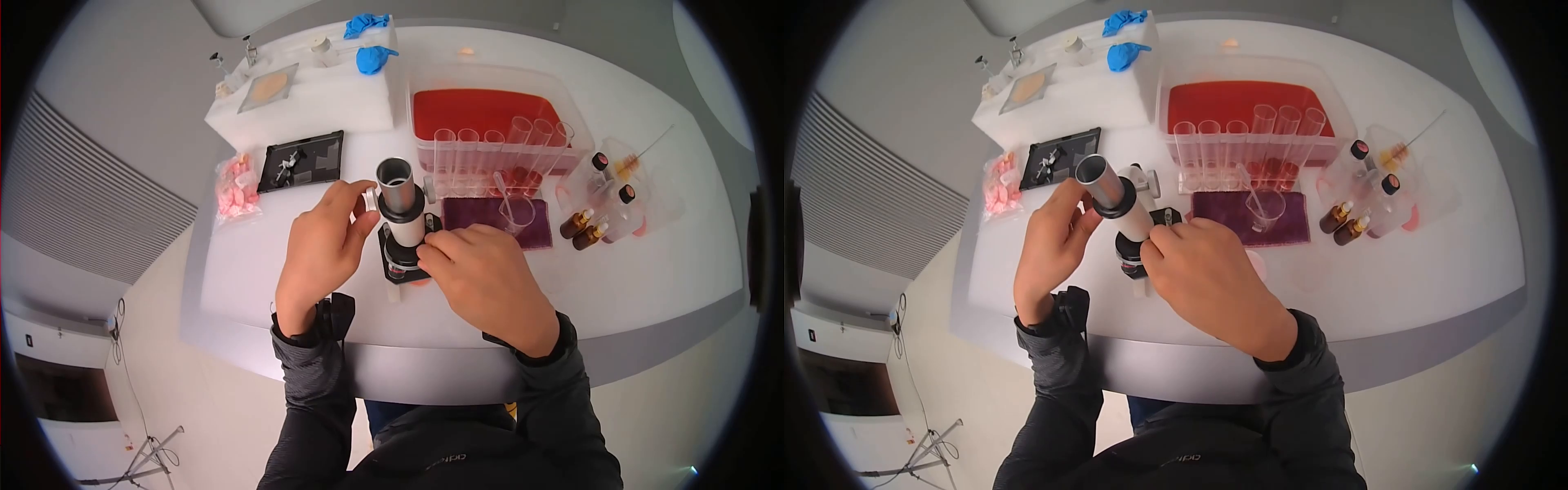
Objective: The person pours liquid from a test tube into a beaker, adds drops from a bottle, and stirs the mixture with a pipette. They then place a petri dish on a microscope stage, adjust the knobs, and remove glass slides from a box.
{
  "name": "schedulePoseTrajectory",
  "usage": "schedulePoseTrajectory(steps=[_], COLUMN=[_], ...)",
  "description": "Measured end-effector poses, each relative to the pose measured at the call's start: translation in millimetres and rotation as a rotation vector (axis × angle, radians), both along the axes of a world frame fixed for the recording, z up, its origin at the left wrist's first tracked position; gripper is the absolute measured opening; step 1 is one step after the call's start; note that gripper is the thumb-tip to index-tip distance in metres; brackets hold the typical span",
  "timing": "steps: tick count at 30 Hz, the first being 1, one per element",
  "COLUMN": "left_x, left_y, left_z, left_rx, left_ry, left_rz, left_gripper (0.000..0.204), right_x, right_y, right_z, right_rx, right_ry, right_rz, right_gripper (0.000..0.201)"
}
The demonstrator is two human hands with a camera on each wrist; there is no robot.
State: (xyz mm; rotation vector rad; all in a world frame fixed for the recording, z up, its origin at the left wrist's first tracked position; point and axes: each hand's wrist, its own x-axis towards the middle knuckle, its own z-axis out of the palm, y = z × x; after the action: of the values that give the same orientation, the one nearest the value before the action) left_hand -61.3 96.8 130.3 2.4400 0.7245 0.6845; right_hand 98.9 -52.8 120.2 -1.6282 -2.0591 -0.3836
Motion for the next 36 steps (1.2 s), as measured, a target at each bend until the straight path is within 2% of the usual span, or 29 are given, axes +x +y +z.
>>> schedulePoseTrajectory(steps=[8,16,22,31,36], left_x=[1.3,-0.3,2.8,2.6,2.2], left_y=[4.2,6.7,10.2,10.7,11.6], left_z=[-5.6,-5.8,-15.5,-9.7,-13.2], left_rx=[0.114,0.149,0.053,-0.091,-0.16], left_ry=[-0.021,-0.006,-0.094,0.035,-0.053], left_rz=[-0.022,-0.026,-0.042,-0.034,-0.094], left_gripper=[0.026,0.025,0.024,0.027,0.026], right_x=[-2.7,-8.7,-18.4,-21.9,-22.0], right_y=[-1.9,-0.3,1.0,9.0,8.2], right_z=[3.8,5.0,3.6,-2.8,-4.4], right_rx=[-0.068,-0.003,-0.03,0.036,0.055], right_ry=[-0.002,-0.028,-0.077,-0.097,-0.093], right_rz=[-0.014,-0.02,-0.107,-0.138,-0.15], right_gripper=[0.015,0.02,0.021,0.025,0.025])
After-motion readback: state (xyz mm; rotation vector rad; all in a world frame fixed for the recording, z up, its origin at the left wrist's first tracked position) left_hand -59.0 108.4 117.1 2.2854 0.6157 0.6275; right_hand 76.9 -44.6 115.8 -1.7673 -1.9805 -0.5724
